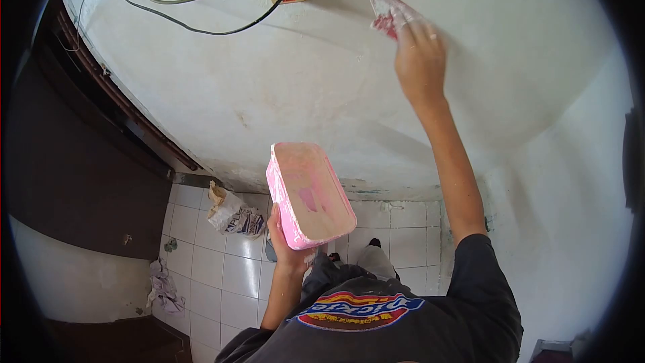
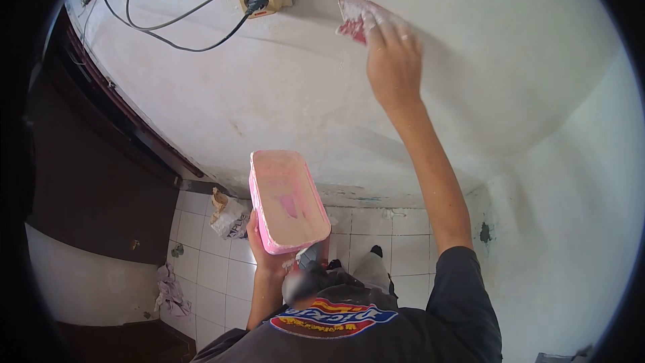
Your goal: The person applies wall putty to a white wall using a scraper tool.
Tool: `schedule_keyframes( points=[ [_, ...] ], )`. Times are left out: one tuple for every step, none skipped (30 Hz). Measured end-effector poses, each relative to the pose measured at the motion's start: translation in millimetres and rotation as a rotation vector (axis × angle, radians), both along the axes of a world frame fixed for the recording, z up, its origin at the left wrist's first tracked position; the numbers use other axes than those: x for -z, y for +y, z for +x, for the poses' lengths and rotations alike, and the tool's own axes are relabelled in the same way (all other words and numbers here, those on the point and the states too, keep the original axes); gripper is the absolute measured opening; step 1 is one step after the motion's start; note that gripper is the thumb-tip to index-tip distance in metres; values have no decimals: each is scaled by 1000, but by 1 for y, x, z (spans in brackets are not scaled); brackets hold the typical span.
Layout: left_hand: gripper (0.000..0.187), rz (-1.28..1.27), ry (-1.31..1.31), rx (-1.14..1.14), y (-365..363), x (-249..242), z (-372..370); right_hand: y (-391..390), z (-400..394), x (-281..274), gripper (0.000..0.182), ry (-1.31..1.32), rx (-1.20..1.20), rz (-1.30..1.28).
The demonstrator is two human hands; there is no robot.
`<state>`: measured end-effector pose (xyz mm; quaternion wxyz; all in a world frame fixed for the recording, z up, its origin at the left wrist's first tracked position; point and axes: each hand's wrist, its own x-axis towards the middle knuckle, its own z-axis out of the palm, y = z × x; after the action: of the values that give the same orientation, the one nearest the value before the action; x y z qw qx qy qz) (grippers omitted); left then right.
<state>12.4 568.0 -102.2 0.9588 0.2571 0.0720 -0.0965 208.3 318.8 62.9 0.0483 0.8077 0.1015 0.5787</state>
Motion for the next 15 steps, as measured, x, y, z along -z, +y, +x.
schedule_keyframes(
  points=[
    [54, -14, 4, 1, 0, -1, -3, 1, 7, 11, 37, 22, -5, -64],
    [54, -12, 0, 2, 1, -1, -5, 1, 6, 25, 36, 60, 2, -106],
    [55, -13, 41, -15, 2, 0, -8, 4, 3, 41, 36, 55, 2, -107],
    [56, -16, 82, -34, 2, 1, -9, 6, -1, 57, 35, 107, -41, -97],
    [56, -18, 80, -36, 0, 1, -10, 5, -5, 73, 35, 161, -84, -86],
    [56, -4, 85, -41, 2, 2, -11, 8, -10, 86, 35, 160, -84, -88],
    [56, 9, 91, -45, 3, 2, -12, 11, -16, 98, 36, 225, -117, -88],
    [56, 9, 90, -45, 4, 4, -13, 12, -21, 109, 36, 292, -149, -86],
    [56, 8, 89, -47, 5, 6, -14, 12, -24, 119, 36, 293, -150, -85],
    [56, 8, 89, -49, 6, 7, -15, 13, -26, 128, 35, 400, -179, -6],
    [56, 10, 88, -51, 7, 7, -16, 13, -27, 135, 34, 503, -208, 74],
    [56, 24, 73, -61, 7, 6, -16, 16, -32, 135, 34, 502, -211, 74],
    [56, 39, 63, -70, 8, 6, -17, 19, -38, 135, 30, 647, -289, 346],
    [56, 40, 67, -70, 8, 6, -18, 22, -44, 136, 27, 788, -361, 622],
    [57, 29, 64, -69, 8, 5, -18, 21, -48, 140, 27, 791, -361, 624]
  ],
)
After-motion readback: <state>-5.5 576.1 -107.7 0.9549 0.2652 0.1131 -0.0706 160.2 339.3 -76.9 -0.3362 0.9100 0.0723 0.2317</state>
